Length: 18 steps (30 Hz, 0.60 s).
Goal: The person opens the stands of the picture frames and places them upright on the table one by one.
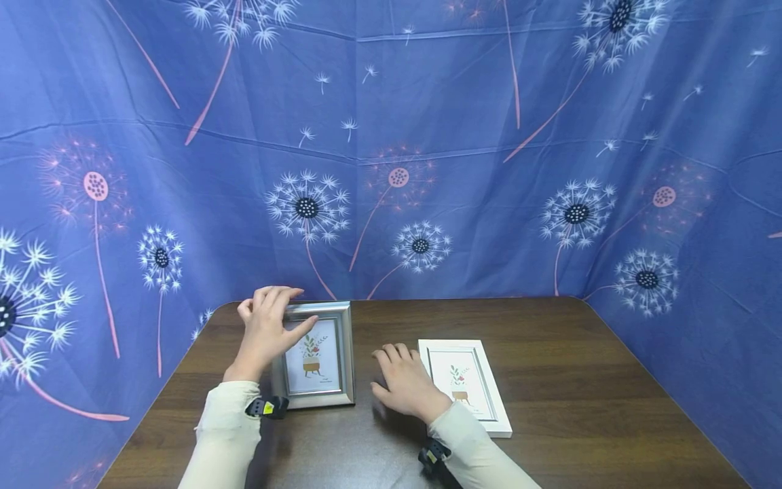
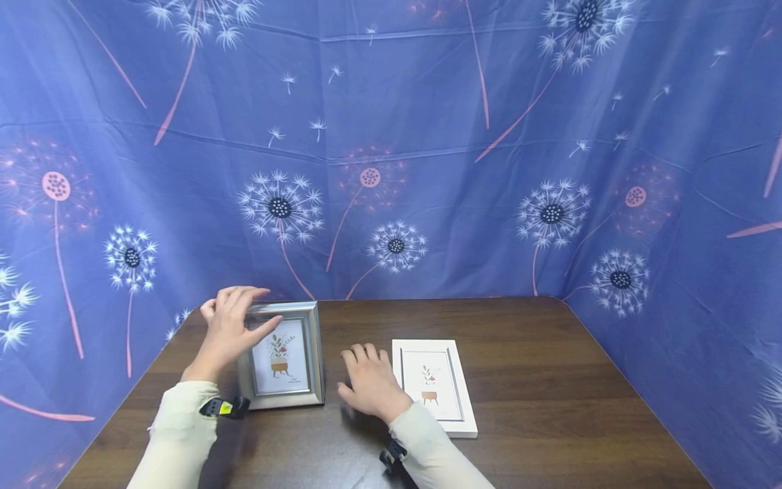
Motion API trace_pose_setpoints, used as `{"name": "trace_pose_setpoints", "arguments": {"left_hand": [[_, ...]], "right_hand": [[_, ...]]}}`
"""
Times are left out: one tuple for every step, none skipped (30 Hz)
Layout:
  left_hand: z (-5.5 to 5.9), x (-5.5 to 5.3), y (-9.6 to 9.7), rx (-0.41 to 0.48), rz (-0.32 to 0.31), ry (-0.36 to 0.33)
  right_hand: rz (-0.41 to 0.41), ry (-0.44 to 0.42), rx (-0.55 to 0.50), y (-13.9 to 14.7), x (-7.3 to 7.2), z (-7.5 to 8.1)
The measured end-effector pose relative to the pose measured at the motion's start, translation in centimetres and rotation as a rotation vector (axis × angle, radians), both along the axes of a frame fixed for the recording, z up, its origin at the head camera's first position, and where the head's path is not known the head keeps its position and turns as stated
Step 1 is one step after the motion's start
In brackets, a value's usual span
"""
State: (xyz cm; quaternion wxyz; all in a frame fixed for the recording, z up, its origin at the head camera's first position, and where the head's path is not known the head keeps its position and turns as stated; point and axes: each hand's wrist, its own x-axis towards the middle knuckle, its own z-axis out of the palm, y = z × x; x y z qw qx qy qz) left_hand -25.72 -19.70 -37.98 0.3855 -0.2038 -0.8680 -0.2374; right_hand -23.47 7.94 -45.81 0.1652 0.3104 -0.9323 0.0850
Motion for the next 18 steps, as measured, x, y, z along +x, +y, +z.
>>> {"name": "trace_pose_setpoints", "arguments": {"left_hand": [[0.1,0.0,0.2,-0.002,-0.004,0.003],[0.1,0.0,0.3,-0.004,-0.007,0.004],[0.2,0.1,0.5,-0.005,-0.012,0.006],[0.2,0.1,0.7,-0.01,-0.015,0.007],[0.2,0.1,0.8,-0.012,-0.019,0.008],[0.3,0.1,1.0,-0.015,-0.024,0.01],[0.3,0.1,1.1,-0.019,-0.029,0.011],[0.3,0.1,1.3,-0.024,-0.035,0.014],[0.3,0.1,1.4,-0.028,-0.04,0.018],[0.3,0.1,1.6,-0.034,-0.045,0.021],[0.3,0.0,1.7,-0.039,-0.05,0.025],[0.3,0.0,1.9,-0.045,-0.055,0.029],[0.2,0.0,2.0,-0.05,-0.06,0.03],[0.2,0.0,2.2,-0.055,-0.063,0.034],[0.2,0.0,2.3,-0.059,-0.065,0.034],[0.3,0.0,2.4,-0.066,-0.069,0.032],[0.3,0.0,2.6,-0.07,-0.072,0.028],[0.3,0.0,2.7,-0.075,-0.076,0.023]], "right_hand": [[0.0,0.003,-0.001,0.2,0.0,0.1],[0.0,0.007,-0.002,0.4,0.0,0.1],[0.002,0.01,-0.004,0.6,0.1,0.2],[0.003,0.016,-0.001,0.8,0.1,0.2],[0.003,0.022,0.001,1.0,0.1,0.3],[0.002,0.029,0.005,1.2,0.1,0.3],[0.002,0.033,0.008,1.4,0.2,0.3],[0.002,0.037,0.012,1.6,0.2,0.4],[0.0,0.041,0.014,1.8,0.2,0.4],[-0.003,0.045,0.018,2.0,0.2,0.5],[-0.005,0.045,0.019,2.2,0.2,0.5],[-0.007,0.043,0.02,2.4,0.2,0.6],[-0.009,0.043,0.02,2.6,0.2,0.6],[-0.011,0.045,0.022,2.7,0.2,0.7],[-0.012,0.046,0.022,2.9,0.2,0.7],[-0.012,0.053,0.024,3.1,0.2,0.7],[-0.011,0.06,0.025,3.3,0.3,0.8],[-0.01,0.069,0.027,3.5,0.2,0.8]]}}
